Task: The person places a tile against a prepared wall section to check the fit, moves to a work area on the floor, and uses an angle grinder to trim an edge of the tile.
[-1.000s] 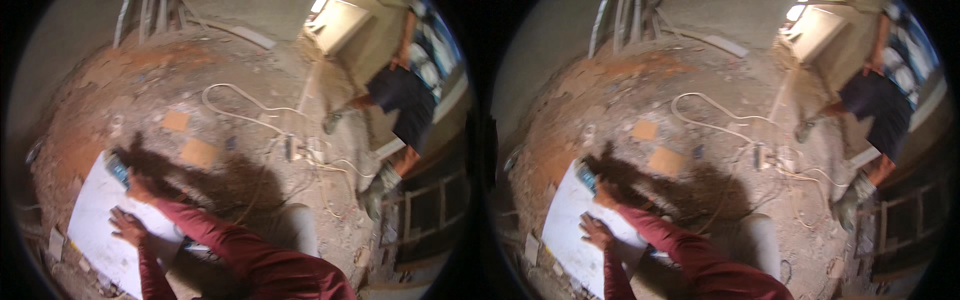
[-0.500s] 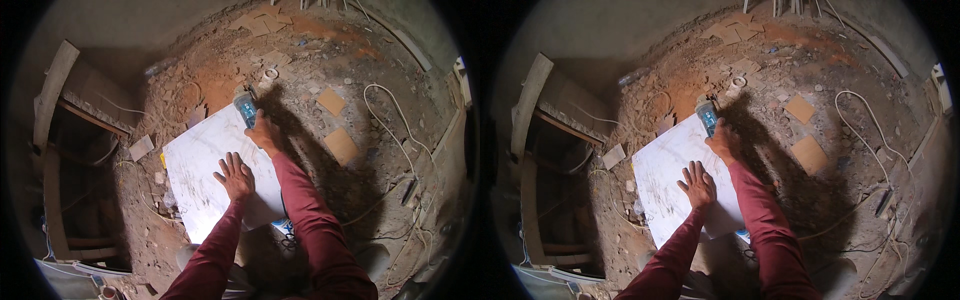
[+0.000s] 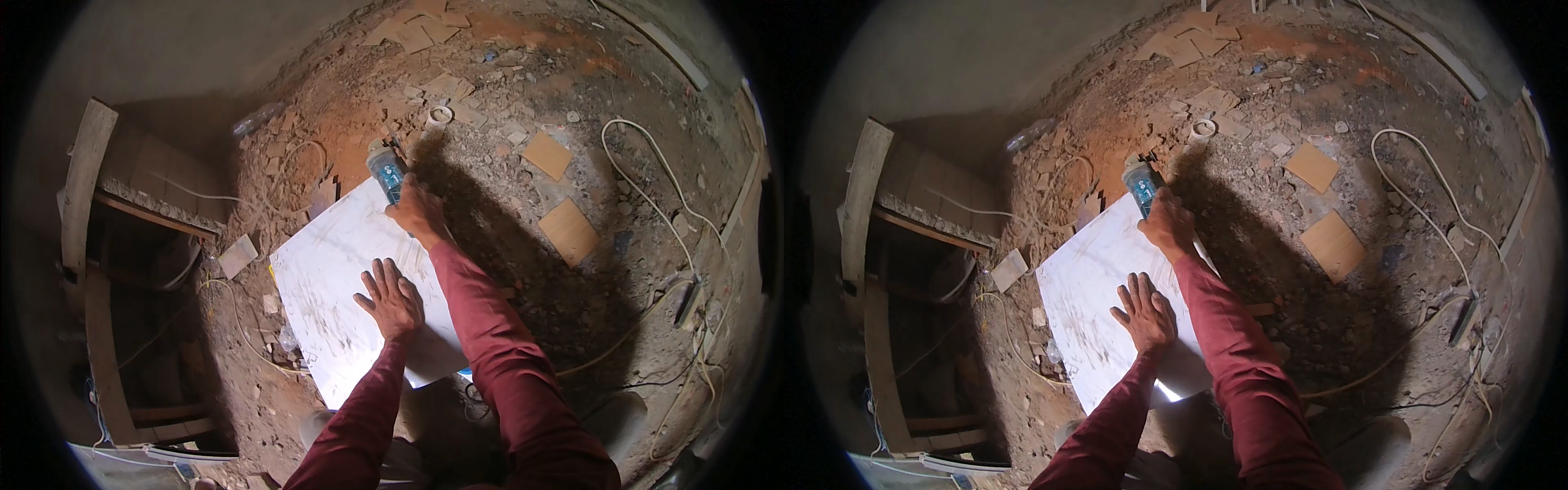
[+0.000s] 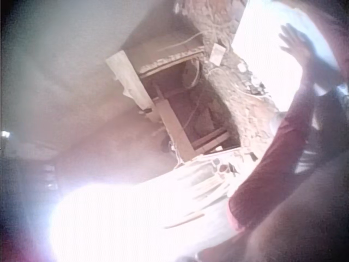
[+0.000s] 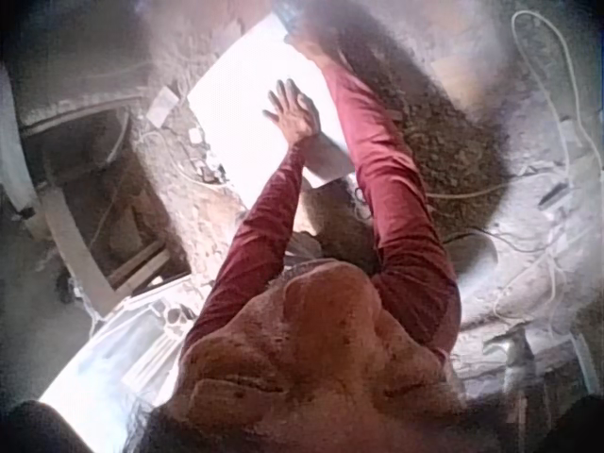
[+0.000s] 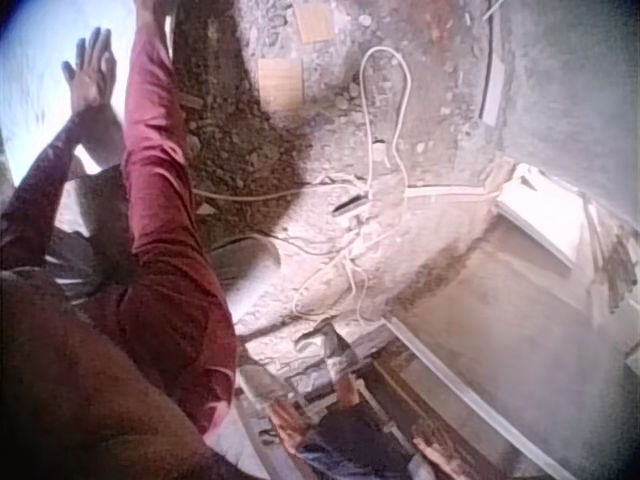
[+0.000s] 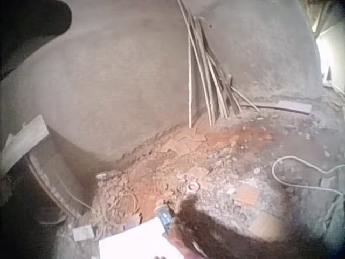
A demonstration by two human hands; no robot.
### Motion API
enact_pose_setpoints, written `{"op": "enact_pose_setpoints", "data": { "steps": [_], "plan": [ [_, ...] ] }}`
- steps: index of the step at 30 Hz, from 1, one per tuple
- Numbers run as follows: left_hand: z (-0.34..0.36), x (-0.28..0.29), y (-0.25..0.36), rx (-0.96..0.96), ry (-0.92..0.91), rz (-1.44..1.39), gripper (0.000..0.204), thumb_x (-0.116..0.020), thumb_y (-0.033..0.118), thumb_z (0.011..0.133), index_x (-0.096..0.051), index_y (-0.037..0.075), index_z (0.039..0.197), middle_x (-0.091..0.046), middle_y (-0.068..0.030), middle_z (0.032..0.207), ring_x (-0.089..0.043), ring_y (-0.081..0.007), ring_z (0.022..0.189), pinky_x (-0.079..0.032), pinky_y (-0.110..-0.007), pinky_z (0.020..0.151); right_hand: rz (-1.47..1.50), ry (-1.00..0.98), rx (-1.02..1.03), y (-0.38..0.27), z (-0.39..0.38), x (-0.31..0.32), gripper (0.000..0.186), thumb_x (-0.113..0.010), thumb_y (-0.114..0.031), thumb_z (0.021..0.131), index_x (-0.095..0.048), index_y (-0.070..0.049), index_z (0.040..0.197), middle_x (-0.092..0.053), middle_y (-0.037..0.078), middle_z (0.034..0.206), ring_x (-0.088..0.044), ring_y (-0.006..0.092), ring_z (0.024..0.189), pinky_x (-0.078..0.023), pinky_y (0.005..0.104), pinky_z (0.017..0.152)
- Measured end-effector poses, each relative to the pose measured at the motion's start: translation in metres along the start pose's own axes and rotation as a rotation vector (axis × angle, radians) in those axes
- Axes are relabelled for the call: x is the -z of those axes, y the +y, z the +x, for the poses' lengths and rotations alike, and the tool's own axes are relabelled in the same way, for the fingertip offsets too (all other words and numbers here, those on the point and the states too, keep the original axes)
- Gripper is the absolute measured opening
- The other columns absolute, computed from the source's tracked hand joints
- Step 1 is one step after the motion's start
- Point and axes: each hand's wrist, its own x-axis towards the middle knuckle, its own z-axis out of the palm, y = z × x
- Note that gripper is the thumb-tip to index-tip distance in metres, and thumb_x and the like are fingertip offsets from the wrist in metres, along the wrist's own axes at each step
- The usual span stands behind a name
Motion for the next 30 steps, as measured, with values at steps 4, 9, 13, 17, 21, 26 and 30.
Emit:
{"op": "enact_pose_setpoints", "data": {
  "steps": [4, 9, 13, 17, 21, 26, 30],
  "plan": [
    [0.000, 0.000, 0.001, -0.005, -0.004, 0.007, 0.059, -0.029, 0.037, 0.107, -0.028, 0.016, 0.161, -0.021, -0.0104, 0.169, -0.008, -0.0399, 0.157, -0.001, -0.070, 0.119, -0.010, 0.033, 0.034, 0.003, 0.010, -0.012, 0.071, -0.078, -0.031, 0.074, -0.046, -0.003, 0.131, -0.063, 0.021, 0.125, -0.060, 0.0395, 0.120, -0.050, 0.0535, 0.096],
    [0.001, -0.003, -0.002, -0.011, -0.004, 0.009, 0.059, -0.029, 0.037, 0.107, -0.028, 0.016, 0.161, -0.020, -0.0103, 0.170, -0.008, -0.0399, 0.157, 0.000, -0.069, 0.119, -0.038, 0.019, 0.010, 0.002, 0.017, -0.017, 0.072, -0.077, -0.030, 0.073, -0.047, -0.003, 0.132, -0.064, 0.020, 0.125, -0.060, 0.0380, 0.119, -0.051, 0.0534, 0.096],
    [0.001, -0.001, 0.000, -0.009, -0.012, -0.008, 0.059, -0.030, 0.037, 0.106, -0.028, 0.016, 0.161, -0.021, -0.0108, 0.169, -0.009, -0.0403, 0.157, 0.000, -0.070, 0.119, -0.037, 0.005, -0.009, 0.002, 0.017, -0.017, 0.072, -0.079, -0.028, 0.076, -0.047, -0.002, 0.135, -0.063, 0.019, 0.126, -0.059, 0.0363, 0.122, -0.050, 0.0504, 0.099],
    [0.002, -0.001, 0.001, -0.006, -0.013, -0.012, 0.058, -0.030, 0.037, 0.107, -0.029, 0.016, 0.161, -0.021, -0.0111, 0.169, -0.009, -0.0405, 0.156, 0.000, -0.070, 0.119, -0.030, -0.027, -0.009, 0.000, 0.016, -0.010, 0.069, -0.079, -0.027, 0.076, -0.048, -0.003, 0.133, -0.063, 0.019, 0.128, -0.059, 0.0355, 0.123, -0.050, 0.0506, 0.099],
    [0.002, 0.000, 0.000, -0.001, -0.012, -0.009, 0.058, -0.031, 0.037, 0.107, -0.029, 0.016, 0.161, -0.021, -0.0103, 0.169, -0.009, -0.0401, 0.156, 0.000, -0.070, 0.119, -0.024, -0.047, -0.033, -0.004, 0.011, -0.004, 0.068, -0.080, -0.027, 0.076, -0.048, -0.003, 0.132, -0.062, 0.018, 0.128, -0.059, 0.0352, 0.124, -0.050, 0.0507, 0.099],
    [0.002, -0.003, 0.001, -0.004, -0.005, 0.000, 0.058, -0.031, 0.037, 0.107, -0.029, 0.016, 0.161, -0.021, -0.0096, 0.169, -0.009, -0.0392, 0.157, 0.000, -0.070, 0.119, -0.016, -0.057, -0.042, 0.001, 0.010, -0.005, 0.069, -0.080, -0.028, 0.076, -0.048, -0.003, 0.132, -0.062, 0.018, 0.128, -0.059, 0.0352, 0.123, -0.049, 0.0509, 0.100],
    [0.001, -0.002, 0.001, 0.001, -0.011, 0.002, 0.058, -0.031, 0.038, 0.107, -0.029, 0.016, 0.161, -0.021, -0.0095, 0.169, -0.009, -0.0390, 0.157, 0.000, -0.069, 0.119, -0.018, -0.053, -0.037, 0.004, 0.008, -0.006, 0.069, -0.080, -0.029, 0.076, -0.049, -0.003, 0.132, -0.062, 0.018, 0.129, -0.060, 0.0354, 0.123, -0.049, 0.0508, 0.100]
  ]
}}
